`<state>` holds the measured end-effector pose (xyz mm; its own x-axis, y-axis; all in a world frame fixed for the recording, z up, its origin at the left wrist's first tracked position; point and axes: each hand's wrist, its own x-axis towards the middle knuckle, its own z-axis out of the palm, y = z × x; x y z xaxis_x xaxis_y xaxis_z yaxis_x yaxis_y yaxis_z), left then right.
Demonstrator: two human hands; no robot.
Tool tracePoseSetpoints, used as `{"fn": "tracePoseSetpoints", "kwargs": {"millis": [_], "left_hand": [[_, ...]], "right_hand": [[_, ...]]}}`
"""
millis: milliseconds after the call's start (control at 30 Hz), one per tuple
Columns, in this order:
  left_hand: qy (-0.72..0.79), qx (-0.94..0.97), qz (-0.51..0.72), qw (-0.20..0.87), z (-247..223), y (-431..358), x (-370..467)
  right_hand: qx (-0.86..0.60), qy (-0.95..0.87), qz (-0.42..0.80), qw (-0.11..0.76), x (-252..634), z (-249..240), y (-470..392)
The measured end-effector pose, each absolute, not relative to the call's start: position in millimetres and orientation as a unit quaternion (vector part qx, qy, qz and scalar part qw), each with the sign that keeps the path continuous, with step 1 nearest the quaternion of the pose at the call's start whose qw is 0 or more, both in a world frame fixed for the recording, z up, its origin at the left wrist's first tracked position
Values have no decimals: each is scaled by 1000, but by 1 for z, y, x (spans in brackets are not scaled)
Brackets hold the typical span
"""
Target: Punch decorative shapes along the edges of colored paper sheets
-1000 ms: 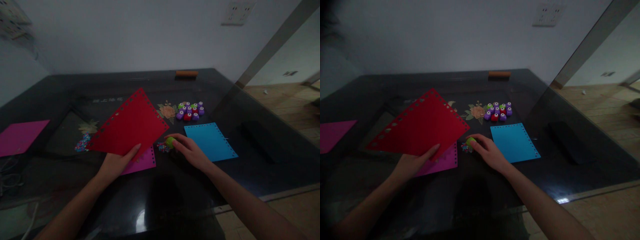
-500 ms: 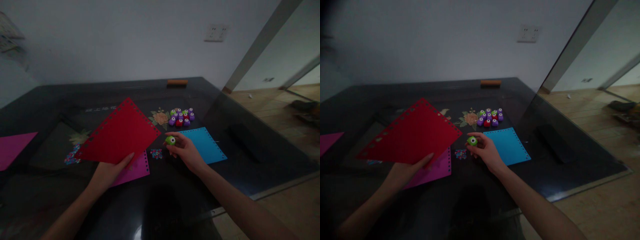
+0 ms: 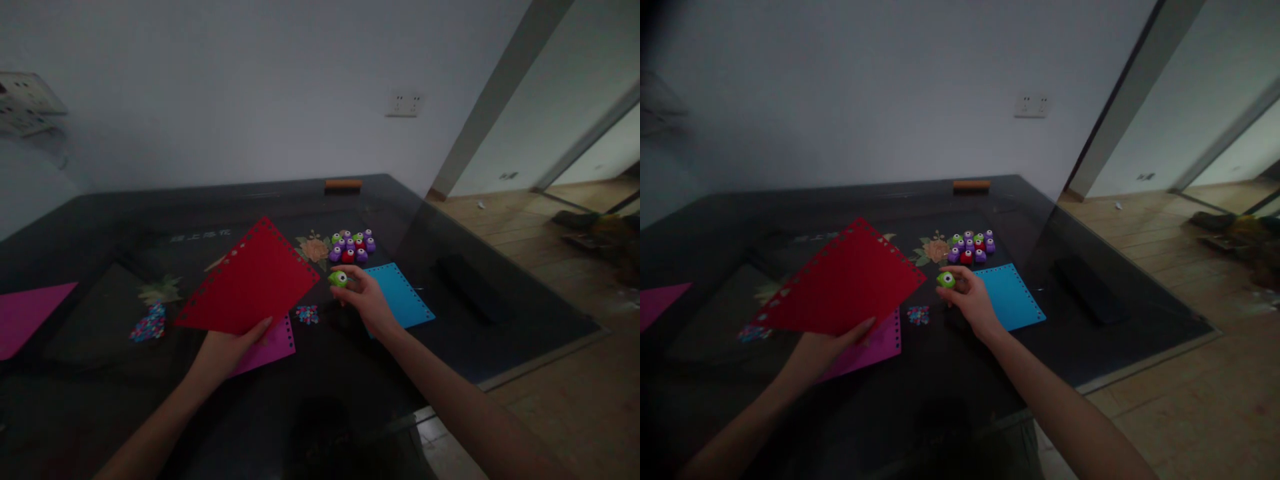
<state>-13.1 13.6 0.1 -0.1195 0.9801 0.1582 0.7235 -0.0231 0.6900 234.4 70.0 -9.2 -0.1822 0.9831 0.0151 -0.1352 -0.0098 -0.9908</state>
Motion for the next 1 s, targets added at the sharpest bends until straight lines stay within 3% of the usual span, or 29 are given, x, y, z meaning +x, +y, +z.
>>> {"fn": "tracePoseSetpoints", "kwargs": {"millis": [333, 467, 533, 600, 1000], "left_hand": [[654, 632, 343, 233, -6, 15, -13], [644, 635, 351, 242, -5, 14, -12], [643, 635, 352, 243, -5, 14, -12], [644, 633, 352, 246, -7, 15, -12], [667, 592, 366, 266, -20, 9, -3]], "right_hand": [[-456, -512, 451, 572, 268, 7, 98], [-489, -568, 304, 588, 309, 10, 137], [-540, -599, 228, 546, 330, 5, 157], [-612, -635, 152, 446, 346, -5, 171], [-675, -670, 99, 293, 356, -41, 181]]}}
